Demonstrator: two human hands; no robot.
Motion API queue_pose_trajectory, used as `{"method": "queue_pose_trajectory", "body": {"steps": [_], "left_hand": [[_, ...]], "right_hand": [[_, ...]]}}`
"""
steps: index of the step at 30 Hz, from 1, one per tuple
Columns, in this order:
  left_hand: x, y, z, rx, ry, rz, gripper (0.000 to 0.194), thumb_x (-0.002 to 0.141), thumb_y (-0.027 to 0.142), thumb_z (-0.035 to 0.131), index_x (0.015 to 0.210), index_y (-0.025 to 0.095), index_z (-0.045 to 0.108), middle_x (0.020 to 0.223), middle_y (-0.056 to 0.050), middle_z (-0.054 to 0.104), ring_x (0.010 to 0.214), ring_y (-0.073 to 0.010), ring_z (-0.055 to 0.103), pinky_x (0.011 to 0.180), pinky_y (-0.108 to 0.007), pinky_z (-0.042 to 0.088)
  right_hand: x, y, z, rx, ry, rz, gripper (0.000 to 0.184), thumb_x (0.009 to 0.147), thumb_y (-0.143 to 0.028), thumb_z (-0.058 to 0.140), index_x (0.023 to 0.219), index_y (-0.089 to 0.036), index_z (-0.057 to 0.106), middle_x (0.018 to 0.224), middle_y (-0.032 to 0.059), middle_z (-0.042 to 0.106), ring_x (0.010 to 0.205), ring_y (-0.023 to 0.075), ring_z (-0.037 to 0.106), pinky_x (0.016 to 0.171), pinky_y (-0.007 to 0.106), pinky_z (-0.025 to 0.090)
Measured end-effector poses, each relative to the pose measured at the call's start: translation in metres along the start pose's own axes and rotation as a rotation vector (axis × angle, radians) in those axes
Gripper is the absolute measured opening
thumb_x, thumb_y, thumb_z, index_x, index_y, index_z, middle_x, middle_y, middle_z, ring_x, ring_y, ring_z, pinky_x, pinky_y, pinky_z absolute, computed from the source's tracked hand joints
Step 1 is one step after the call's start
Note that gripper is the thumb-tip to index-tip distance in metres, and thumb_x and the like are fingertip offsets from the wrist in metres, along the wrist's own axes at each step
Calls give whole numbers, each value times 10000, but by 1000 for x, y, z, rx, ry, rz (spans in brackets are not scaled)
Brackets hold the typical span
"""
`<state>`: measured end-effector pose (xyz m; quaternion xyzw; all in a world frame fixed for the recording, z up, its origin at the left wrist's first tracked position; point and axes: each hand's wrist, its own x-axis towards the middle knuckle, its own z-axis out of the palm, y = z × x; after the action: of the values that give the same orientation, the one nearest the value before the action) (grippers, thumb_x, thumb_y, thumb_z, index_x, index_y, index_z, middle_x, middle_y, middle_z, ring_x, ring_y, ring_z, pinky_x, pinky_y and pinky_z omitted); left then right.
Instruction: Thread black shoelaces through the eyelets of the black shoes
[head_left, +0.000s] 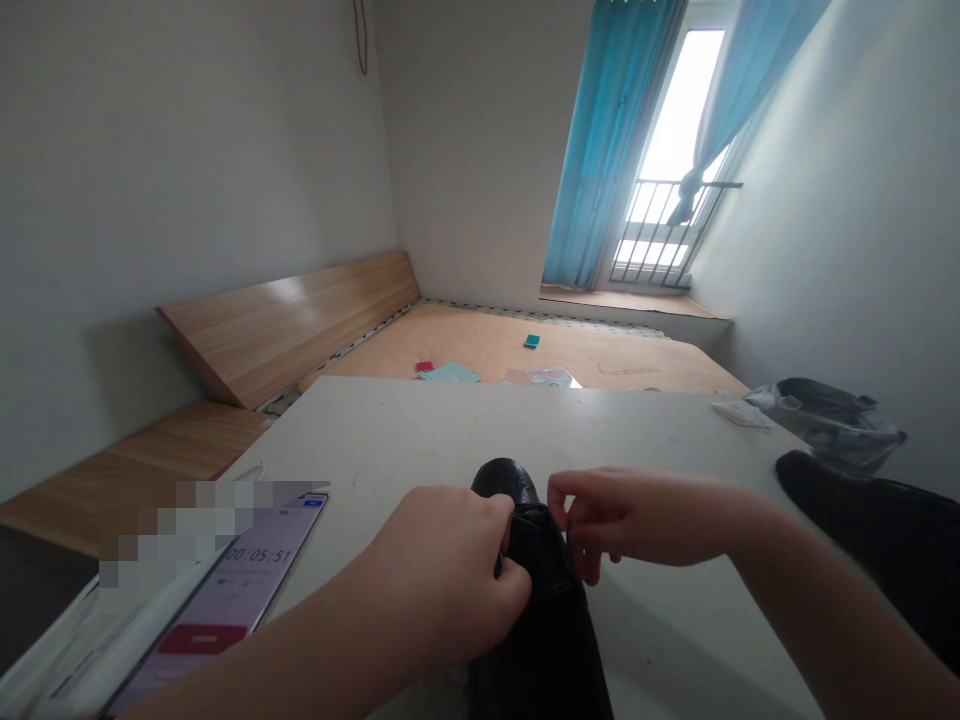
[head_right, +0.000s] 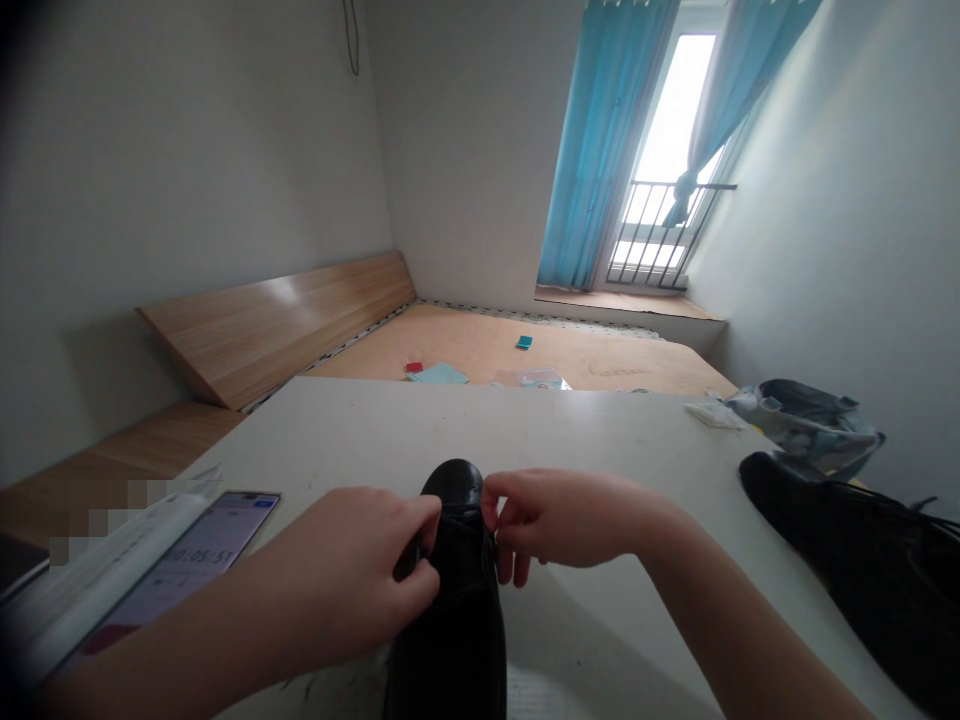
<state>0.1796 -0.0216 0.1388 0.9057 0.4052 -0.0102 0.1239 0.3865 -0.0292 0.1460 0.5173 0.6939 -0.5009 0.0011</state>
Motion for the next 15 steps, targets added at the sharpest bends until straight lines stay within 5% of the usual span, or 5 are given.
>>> {"method": "queue_pose_trajectory", "body": {"steps": [6, 11, 15], "left_hand": [[3, 6, 2, 46, 6, -20, 169, 789, 252, 399, 747, 218, 559, 680, -52, 662, 632, -274, 633, 488, -318, 302], [1, 11, 5, 110, -1, -9, 215, 833, 217, 352, 858, 201, 565, 710, -75, 665, 637, -286, 642, 530, -358, 407], [-2, 16, 6, 144, 101, -13, 208, 815, 164, 363, 830, 191, 569, 827, -94, 654, 764, -283, 621, 671, -422, 452]], "right_hand": [[-15, -14, 9, -349, 142, -63, 205, 880, -385, 481, 1012, -229, 496, 878, 33, 651, 753, 178, 575, 629, 281, 407], [-16, -26, 33, -540, 406, 37, 42, 780, -232, 505, 818, -216, 517, 760, 21, 644, 656, 174, 571, 512, 257, 300], [-9, -33, 50, -713, 531, 109, 157, 739, -101, 504, 831, -195, 589, 720, 53, 679, 640, 205, 625, 497, 271, 240]]}}
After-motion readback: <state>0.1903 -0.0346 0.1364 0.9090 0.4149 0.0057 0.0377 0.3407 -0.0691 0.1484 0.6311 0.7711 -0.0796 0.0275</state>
